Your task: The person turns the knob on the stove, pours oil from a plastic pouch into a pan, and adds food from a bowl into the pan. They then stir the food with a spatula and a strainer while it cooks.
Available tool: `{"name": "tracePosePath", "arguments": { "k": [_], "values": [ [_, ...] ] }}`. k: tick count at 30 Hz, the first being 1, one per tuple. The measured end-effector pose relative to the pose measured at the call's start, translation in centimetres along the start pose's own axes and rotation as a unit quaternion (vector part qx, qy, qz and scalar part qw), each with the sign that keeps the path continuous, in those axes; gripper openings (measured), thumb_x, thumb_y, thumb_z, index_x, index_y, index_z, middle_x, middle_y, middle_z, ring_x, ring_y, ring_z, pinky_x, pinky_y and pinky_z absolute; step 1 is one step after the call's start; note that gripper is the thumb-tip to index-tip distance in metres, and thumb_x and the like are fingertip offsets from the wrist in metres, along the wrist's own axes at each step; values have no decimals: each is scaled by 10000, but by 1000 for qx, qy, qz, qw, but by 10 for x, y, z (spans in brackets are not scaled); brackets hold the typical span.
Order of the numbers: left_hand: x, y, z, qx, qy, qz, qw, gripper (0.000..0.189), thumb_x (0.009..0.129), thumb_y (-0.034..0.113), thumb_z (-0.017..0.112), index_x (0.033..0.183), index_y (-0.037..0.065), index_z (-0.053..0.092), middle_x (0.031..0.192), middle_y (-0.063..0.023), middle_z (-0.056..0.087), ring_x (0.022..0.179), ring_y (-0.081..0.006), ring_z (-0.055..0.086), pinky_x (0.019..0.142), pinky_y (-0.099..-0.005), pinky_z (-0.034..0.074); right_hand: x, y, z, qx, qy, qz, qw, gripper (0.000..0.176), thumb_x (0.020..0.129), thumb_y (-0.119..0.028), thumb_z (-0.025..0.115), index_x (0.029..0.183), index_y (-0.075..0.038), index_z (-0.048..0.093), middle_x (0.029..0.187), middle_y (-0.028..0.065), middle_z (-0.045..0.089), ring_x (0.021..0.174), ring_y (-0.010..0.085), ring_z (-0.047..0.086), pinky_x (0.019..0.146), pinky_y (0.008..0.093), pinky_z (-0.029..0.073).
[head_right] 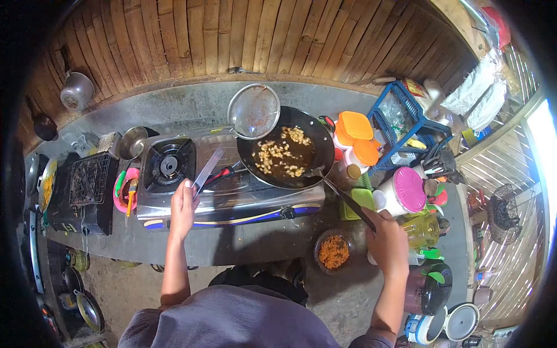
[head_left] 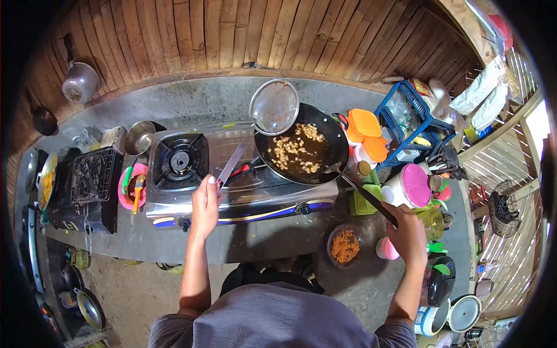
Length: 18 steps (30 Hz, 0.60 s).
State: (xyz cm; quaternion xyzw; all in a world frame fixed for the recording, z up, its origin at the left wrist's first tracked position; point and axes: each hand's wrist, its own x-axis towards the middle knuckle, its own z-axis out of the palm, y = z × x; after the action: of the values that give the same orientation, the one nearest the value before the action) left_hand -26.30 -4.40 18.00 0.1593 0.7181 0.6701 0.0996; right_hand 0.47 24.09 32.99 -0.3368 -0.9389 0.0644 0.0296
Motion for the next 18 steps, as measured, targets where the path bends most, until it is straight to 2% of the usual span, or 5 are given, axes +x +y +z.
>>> {"name": "tracePosePath", "arguments": {
  "k": [3, 6, 10, 15, 18],
  "values": [
    [-1, 4, 4, -18, 18, 4, 1000, 321, 1020, 313, 378, 821, 70, 444, 725, 50, 379, 604, -23, 322, 493, -194, 291, 13, 6, 25, 11, 2, -44, 999, 457, 757, -43, 614, 1200, -151, 602, 911, 168, 592, 836, 358, 606, 725, 437, 482],
    [0, -2, -5, 3, 6, 9, 1000, 371, 1019, 311, 374, 850, 7, 504, 720, -8, 473, 647, -69, 436, 576, -235, 433, 27, 7, 51, 9, 11, -44, 999, 476, 774, -53, 604, 1237, -158, 568, 942, 184, 580, 864, 372, 597, 742, 453, 479],
    [-3, 3, -6, 3, 13, 10, 1000, 372, 1019, 314, 374, 848, 9, 500, 718, -8, 472, 648, -71, 439, 576, -244, 437, 50, 12, 78, -20, 25, -43, 999, 482, 804, -95, 580, 1274, -185, 526, 1041, 160, 575, 849, 357, 625, 719, 459, 509],
    [-8, 12, 2, -7, 44, 1, 999, 371, 1019, 313, 374, 835, 11, 489, 701, -6, 470, 640, -76, 448, 561, -252, 427, 78, 9, 102, 34, 82, -102, 991, 427, 825, -78, 563, 1245, -149, 525, 1061, 178, 574, 849, 379, 618, 708, 467, 507],
    [-9, 10, -1, -18, 1, 3, 1000, 305, 1012, 330, 399, 862, 75, 471, 781, 42, 431, 676, -26, 385, 573, -187, 364, 95, 2, 119, 62, 99, -121, 986, 399, 847, -90, 549, 1244, -118, 517, 1053, 204, 580, 838, 395, 614, 694, 483, 502]
  ]
}}
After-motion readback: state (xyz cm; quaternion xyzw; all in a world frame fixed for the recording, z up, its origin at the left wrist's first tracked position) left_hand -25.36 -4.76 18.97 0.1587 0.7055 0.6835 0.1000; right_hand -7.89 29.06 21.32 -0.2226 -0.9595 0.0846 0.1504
